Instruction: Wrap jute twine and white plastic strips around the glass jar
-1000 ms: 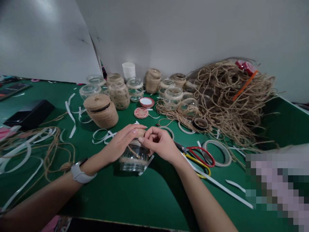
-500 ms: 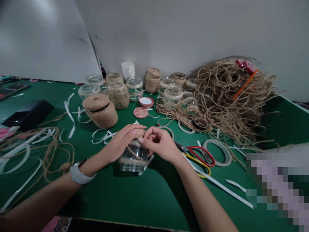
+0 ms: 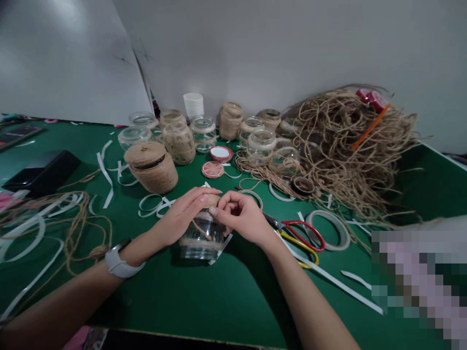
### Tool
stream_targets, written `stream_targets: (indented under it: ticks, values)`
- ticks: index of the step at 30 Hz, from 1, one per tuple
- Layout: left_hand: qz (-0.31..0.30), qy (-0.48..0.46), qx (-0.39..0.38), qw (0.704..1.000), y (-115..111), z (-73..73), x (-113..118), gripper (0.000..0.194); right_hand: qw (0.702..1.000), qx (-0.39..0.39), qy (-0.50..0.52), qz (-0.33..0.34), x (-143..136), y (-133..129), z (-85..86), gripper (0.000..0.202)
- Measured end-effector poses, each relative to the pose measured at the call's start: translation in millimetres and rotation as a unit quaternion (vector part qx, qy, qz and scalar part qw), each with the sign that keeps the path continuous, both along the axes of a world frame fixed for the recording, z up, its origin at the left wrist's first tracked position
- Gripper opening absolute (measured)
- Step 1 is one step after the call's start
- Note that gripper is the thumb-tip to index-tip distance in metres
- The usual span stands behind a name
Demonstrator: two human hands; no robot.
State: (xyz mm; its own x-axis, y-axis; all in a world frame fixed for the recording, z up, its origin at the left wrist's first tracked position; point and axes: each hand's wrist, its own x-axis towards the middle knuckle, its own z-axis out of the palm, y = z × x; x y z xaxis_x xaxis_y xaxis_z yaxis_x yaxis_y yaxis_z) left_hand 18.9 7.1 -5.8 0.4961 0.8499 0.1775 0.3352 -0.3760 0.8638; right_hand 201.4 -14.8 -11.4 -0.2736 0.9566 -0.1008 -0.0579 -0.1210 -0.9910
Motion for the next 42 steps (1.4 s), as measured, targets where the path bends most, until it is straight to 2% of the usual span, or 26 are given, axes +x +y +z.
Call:
stream_targets:
  ticks: [42]
  values:
    - [-0.006, -0.005, 0.002, 1.000, 1.4, -1.5, 1.4, 0.035, 1.000, 0.006, 0.018, 0.002, 1.3, 1.2, -3.0, 0.043]
